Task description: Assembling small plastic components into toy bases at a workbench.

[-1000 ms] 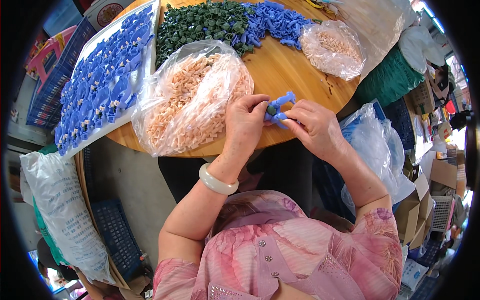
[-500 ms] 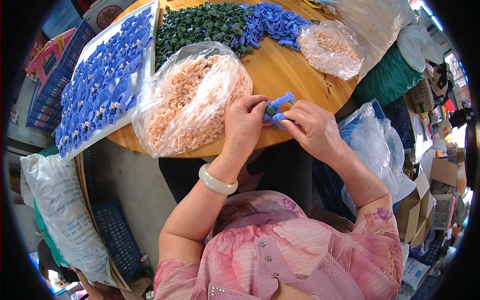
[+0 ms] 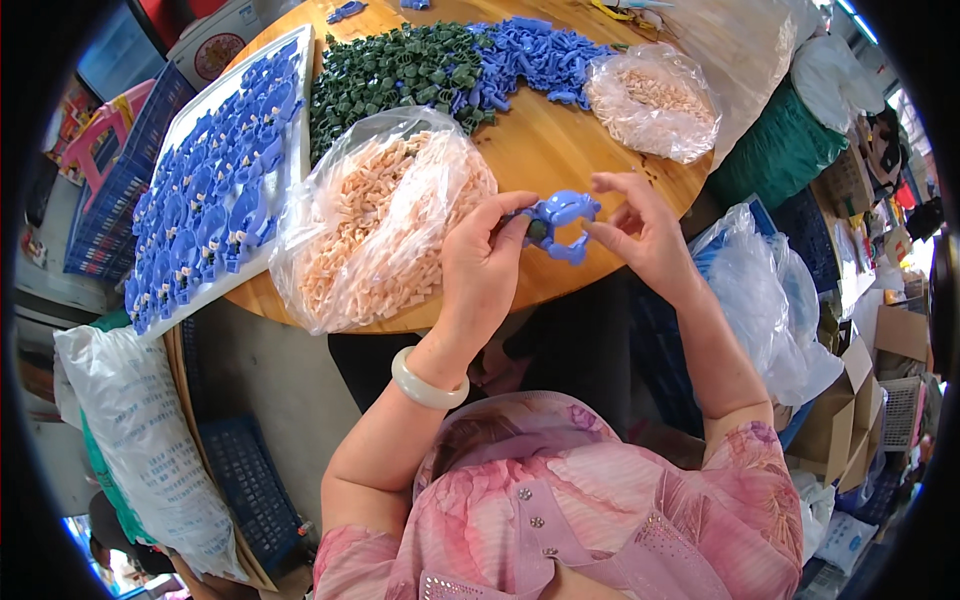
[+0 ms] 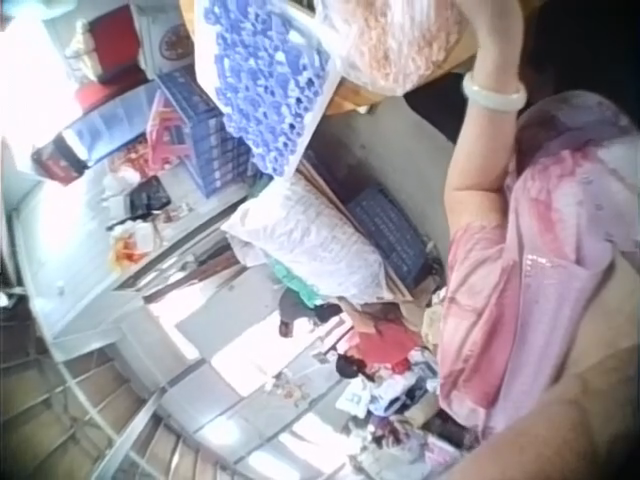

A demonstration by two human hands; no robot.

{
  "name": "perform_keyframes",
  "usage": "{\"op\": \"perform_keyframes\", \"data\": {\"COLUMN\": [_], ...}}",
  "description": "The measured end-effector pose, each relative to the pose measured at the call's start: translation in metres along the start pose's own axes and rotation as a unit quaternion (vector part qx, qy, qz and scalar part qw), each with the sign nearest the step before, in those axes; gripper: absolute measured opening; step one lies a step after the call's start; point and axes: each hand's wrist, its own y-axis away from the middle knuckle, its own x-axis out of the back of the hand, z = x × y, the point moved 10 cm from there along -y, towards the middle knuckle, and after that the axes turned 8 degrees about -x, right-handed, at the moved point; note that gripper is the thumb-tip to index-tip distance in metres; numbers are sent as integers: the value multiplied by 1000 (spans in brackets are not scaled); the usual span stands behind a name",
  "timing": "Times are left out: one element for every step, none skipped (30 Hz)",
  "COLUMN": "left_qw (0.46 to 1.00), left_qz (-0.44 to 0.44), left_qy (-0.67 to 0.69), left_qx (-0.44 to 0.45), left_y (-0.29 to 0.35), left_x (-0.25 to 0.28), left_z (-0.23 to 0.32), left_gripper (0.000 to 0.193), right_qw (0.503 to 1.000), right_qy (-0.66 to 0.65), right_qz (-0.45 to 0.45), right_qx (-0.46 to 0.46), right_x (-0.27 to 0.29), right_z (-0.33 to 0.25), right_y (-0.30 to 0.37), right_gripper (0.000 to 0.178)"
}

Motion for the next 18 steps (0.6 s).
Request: {"op": "perform_keyframes", "data": {"left_qw": [998, 997, 994, 989, 988, 989, 989, 988, 982, 973, 972, 969, 966, 965, 956, 946, 945, 941], "left_qz": [-25, -28, -45, -63, -64, -68, -71, -72, -88, -103, -103, -122, -141, -141, -149, -157, -157, -158], "left_qy": [-45, -50, -83, -116, -117, -99, -81, -84, -127, -169, -173, -179, -185, -187, -215, -243, -244, -256], "left_qx": [-43, -47, -59, -72, -73, -87, -102, -104, -110, -117, -118, -116, -115, -116, -131, -146, -149, -153], "left_y": [-3, -5, -8, -11, -14, -15, -17, -19, -20, -21, -23, -24, -25, -28, -30, -33, -37, -39], "left_x": [-4, -4, -5, -7, -6, -6, -5, -2, -2, -2, -1, -4, -7, -7, -9, -11, -12, -11], "left_z": [19, 28, 32, 34, 34, 37, 41, 43, 47, 50, 54, 56, 58, 62, 66, 70, 73, 77], "left_gripper": [21, 21, 22, 23, 23, 23, 22, 22, 21, 21, 21, 23, 24, 24, 25, 27, 27, 28], "right_qw": [1000, 998, 992, 992, 994, 993, 993, 992, 984, 984, 971, 952, 951, 943, 934, 933, 925, 917], "right_qy": [-4, -37, -66, -67, -83, -100, -103, -65, -26, -29, 35, 99, 97, 115, 134, 133, 143, 152], "right_qz": [4, -47, -102, -100, -71, -42, -41, -4, 33, 34, 60, 86, 88, 99, 111, 114, 125, 135], "right_qx": [4, -16, -41, -40, -2, 37, 39, 107, 172, 174, 227, 278, 279, 296, 313, 315, 330, 345], "right_x": [5, -1, -12, -13, -9, -4, -5, 1, 7, 8, 10, 10, 12, 12, 13, 13, 13, 12], "right_z": [1, 7, 15, 17, 11, 4, 3, -11, -24, -26, -39, -49, -50, -53, -56, -56, -57, -60], "right_y": [-2, -4, -6, -8, -10, -10, -11, -10, -5, -5, -1, 6, 5, 6, 7, 6, 6, 7], "right_gripper": [40, 40, 39, 39, 38, 37, 37, 37, 38, 38, 40, 41, 41, 42, 42, 42, 43, 43]}}
